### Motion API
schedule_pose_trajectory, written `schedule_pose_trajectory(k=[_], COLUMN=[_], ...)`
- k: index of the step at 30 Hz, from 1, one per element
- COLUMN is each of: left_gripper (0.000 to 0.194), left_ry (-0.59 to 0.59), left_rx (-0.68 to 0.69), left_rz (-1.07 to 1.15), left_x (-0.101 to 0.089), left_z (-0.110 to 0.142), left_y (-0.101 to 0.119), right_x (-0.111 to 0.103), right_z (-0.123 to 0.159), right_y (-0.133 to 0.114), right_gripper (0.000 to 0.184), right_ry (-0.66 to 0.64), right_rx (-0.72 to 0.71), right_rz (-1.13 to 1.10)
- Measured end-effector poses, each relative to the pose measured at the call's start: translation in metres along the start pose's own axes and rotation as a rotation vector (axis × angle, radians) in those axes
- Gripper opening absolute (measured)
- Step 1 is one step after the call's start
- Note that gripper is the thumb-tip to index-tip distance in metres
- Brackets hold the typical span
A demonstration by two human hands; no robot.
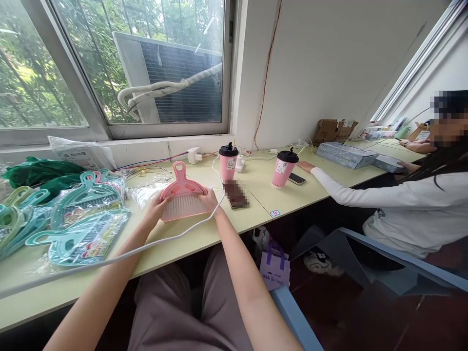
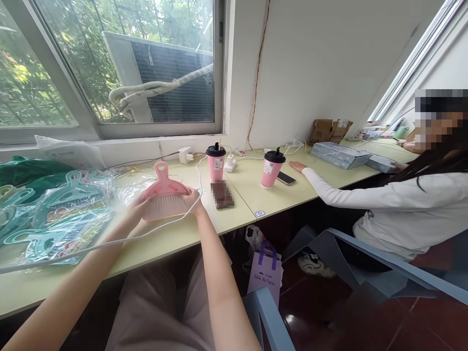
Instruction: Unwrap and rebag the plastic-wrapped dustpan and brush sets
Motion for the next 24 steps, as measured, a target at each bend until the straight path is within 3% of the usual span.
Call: schedule_pose_trajectory(k=[3,7,15,24], left_gripper=[0.066,0.069,0.066,0.062], left_ry=[-0.014,0.010,0.059,-0.039], left_rx=[-0.043,0.007,0.037,0.065], left_rz=[0.005,-0.010,-0.090,-0.038], left_x=[0.000,0.000,0.001,0.004], left_z=[0.004,0.008,0.008,0.010], left_y=[0.003,0.009,0.003,0.007], right_x=[0.002,0.004,-0.001,-0.005], right_z=[0.002,0.004,0.008,0.014], right_y=[0.003,0.006,0.001,-0.006], right_gripper=[0.042,0.043,0.034,0.037], right_ry=[-0.019,-0.031,0.082,0.120], right_rx=[0.004,0.017,0.124,0.131], right_rz=[-0.024,-0.060,0.019,0.004])
Point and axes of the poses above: each hand's wrist, its own z-axis away from the middle knuckle, its own x-axis out of the palm, y = z × x, the point moved 5 cm from there along -z, towards the middle knuckle, and after that the axes turned 5 degrees about -z, right-handed, at the moved point
